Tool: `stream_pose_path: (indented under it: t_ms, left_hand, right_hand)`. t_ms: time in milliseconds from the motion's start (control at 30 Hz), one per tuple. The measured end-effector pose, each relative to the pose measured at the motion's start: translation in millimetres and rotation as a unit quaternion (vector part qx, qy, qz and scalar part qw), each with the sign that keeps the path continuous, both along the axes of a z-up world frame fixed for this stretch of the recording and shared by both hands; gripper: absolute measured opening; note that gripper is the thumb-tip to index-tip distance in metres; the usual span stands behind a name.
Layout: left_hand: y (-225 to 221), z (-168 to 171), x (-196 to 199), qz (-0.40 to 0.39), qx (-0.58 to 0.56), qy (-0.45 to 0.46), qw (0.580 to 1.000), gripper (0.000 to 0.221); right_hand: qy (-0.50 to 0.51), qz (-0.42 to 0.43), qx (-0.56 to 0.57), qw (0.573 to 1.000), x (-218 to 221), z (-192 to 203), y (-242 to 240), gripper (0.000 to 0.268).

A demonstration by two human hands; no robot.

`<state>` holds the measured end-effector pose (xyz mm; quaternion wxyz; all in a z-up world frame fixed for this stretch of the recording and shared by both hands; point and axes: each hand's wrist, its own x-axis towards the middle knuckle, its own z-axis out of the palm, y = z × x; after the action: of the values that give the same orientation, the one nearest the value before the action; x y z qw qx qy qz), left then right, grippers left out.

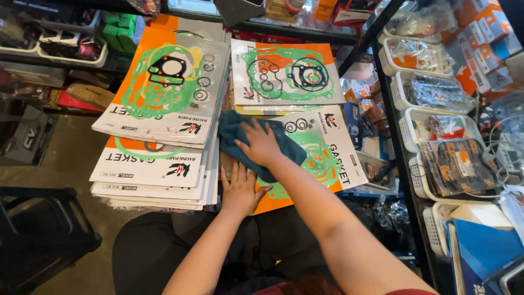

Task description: Cleaning and wiping individual motorcycle engine gasket sets with a cloth in a storage area.

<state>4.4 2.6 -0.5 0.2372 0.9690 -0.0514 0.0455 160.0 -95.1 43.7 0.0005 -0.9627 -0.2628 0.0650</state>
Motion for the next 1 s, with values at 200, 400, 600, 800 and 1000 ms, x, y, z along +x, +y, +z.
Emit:
stream_pose_path:
  t_ms: [200, 400, 600, 800, 1000]
  left_hand:
    - [5, 47, -7, -0.032, 0.051, 0.132, 0.989, 0.102]
    - [7, 2, -3, -0.021, -0.036, 0.001, 0.999, 0.105]
    - [14, 12, 5, -0.023, -0.152, 0.054, 0.987, 0.106]
    - [13, 15, 5, -0.015, -0.128, 0.06, 0.99, 0.101]
    - [8, 17, 3, -0.007, -0.019, 0.081, 0.997, 0.096]
  right_hand:
    - [0.078, 0.121, 0.184, 0.972, -52, 10, -71, 0.045]
    - [-0.068, -0.031, 0.027, 0.997, -104, 29, -101, 0.063]
    - [-0.035, -0.071, -0.017, 0.997, -127, 41, -68, 0.074]
    - [-0.034, -0.005, 0.004, 0.999, -128, 8, -52, 0.08]
    - [-0.029, 0.131, 0.228, 0.964, -95, 28, -132, 0.046]
